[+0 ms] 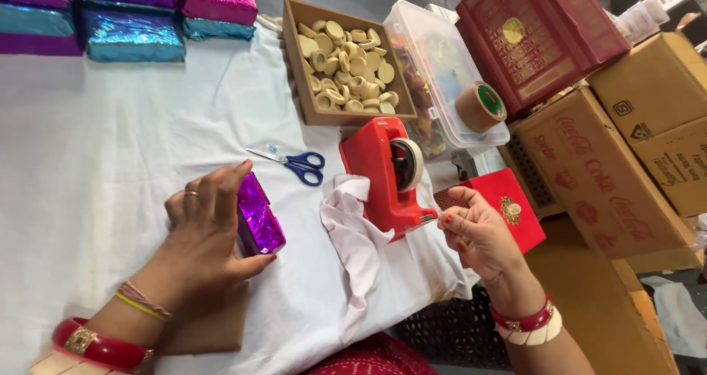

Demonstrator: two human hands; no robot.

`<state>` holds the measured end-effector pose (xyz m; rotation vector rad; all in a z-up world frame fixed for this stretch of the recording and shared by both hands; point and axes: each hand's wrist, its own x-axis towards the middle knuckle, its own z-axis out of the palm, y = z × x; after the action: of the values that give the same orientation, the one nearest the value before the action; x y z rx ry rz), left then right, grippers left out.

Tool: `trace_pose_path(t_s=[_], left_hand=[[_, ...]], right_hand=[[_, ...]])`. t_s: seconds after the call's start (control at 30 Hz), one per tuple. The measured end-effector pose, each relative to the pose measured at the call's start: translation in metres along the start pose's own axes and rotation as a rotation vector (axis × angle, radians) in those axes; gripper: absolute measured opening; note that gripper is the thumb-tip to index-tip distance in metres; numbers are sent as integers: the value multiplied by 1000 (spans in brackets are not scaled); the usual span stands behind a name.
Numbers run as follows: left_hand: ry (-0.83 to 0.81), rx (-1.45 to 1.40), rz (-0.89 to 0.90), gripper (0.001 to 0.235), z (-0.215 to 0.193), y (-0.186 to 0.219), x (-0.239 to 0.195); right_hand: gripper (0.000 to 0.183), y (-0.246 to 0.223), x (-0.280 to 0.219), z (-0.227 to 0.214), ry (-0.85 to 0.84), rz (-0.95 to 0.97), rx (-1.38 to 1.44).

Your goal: The person wraps a small rectangular box with shiny purple paper, using a tape dispenser to secure the edges and folds. They smooth the paper and fold the ends to complete the wrapping, then place the finished item on a stack of other wrapped boxes.

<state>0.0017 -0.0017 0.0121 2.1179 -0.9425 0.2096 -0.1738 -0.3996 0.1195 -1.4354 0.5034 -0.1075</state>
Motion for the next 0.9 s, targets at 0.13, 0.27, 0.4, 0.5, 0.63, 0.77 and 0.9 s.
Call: trace_pose_path(t_s=[0.13, 0.27, 0.4, 0.5, 0.63, 0.77, 0.9], left_hand=[[23, -37, 10, 138, 0, 1, -1], [13, -71, -12, 138, 1, 2, -2], [2, -62, -30, 138, -1, 2, 0], [-8, -50, -35, 137, -2, 3, -1], [-5, -44, -26, 136, -5, 5, 0], [-27, -59, -49, 132, -10, 9, 1], [-9, -60, -16, 127, -10, 9, 2]], right_hand=[[54, 17, -4, 3, 7, 8, 97], [54, 30, -12, 18, 123, 64, 153], [56, 51, -9, 11, 52, 39, 216], [59, 55, -7, 23, 122, 3, 167], [61, 61, -7, 29, 118, -63, 120], [57, 69, -6, 30, 149, -134, 116], [50, 76, -4, 31, 165, -152, 151]])
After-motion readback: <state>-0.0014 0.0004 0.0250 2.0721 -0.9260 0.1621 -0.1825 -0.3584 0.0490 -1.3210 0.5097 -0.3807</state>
